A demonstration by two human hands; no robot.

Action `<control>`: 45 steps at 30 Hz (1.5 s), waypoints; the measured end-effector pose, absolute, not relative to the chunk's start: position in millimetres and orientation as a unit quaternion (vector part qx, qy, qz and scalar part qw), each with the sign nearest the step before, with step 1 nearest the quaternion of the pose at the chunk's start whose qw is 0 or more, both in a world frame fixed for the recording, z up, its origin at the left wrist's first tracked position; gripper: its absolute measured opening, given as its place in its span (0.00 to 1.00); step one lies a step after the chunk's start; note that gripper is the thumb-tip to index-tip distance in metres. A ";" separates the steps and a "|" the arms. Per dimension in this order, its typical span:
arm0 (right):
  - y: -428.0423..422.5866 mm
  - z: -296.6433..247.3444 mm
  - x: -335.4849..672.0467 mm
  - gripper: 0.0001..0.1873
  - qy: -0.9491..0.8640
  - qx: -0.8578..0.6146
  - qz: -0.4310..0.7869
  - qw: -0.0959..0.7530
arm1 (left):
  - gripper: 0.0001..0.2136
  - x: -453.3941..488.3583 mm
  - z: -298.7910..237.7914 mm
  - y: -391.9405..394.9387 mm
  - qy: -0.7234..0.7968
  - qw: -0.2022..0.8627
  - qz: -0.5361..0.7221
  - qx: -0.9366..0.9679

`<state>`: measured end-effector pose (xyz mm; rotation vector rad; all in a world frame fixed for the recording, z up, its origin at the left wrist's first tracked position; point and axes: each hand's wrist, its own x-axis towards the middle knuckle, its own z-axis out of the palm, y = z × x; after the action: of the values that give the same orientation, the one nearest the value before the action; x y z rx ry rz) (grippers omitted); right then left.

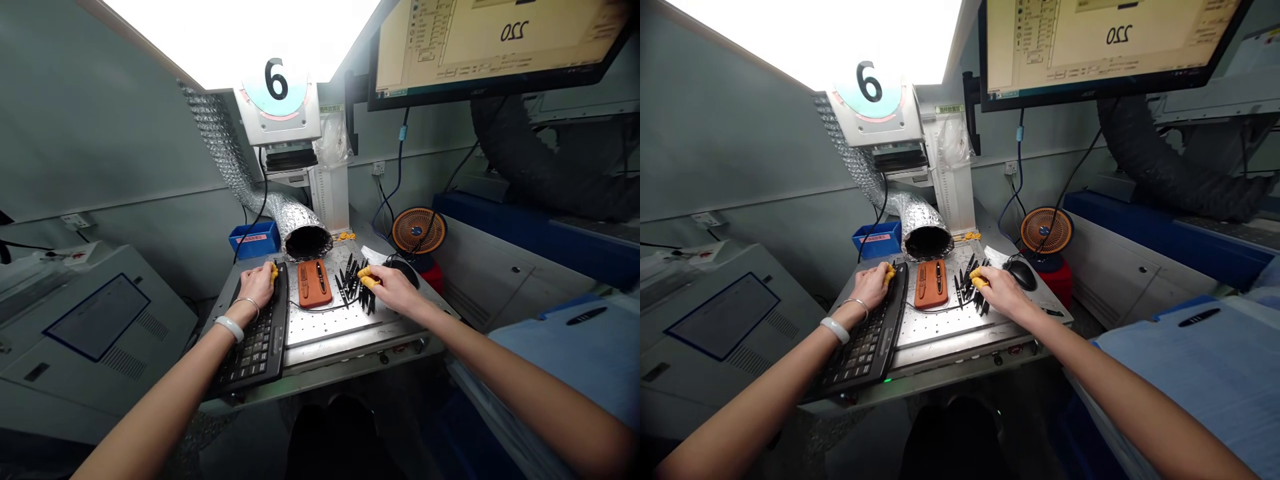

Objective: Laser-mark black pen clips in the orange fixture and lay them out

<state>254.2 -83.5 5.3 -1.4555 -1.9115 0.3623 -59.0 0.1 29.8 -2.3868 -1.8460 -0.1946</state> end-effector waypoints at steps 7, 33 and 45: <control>-94.3 19.0 248.0 0.10 -0.725 -0.543 0.187 0.380 | 0.07 3.5 39.7 -63.9 -0.466 0.048 -0.103 -0.877; -216.9 -42.0 548.3 0.11 -0.364 -0.810 0.185 0.422 | 0.07 101.4 23.8 -148.6 -0.117 0.064 -0.205 -0.970; -229.6 -75.0 660.9 0.10 -0.346 -0.887 0.139 0.271 | 0.14 91.8 7.3 -138.6 -0.067 0.137 -0.183 -0.971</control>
<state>660.9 -229.6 -75.0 -2.3899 -0.9332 0.3741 91.8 -138.6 7.3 -2.8106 -0.1950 -0.5308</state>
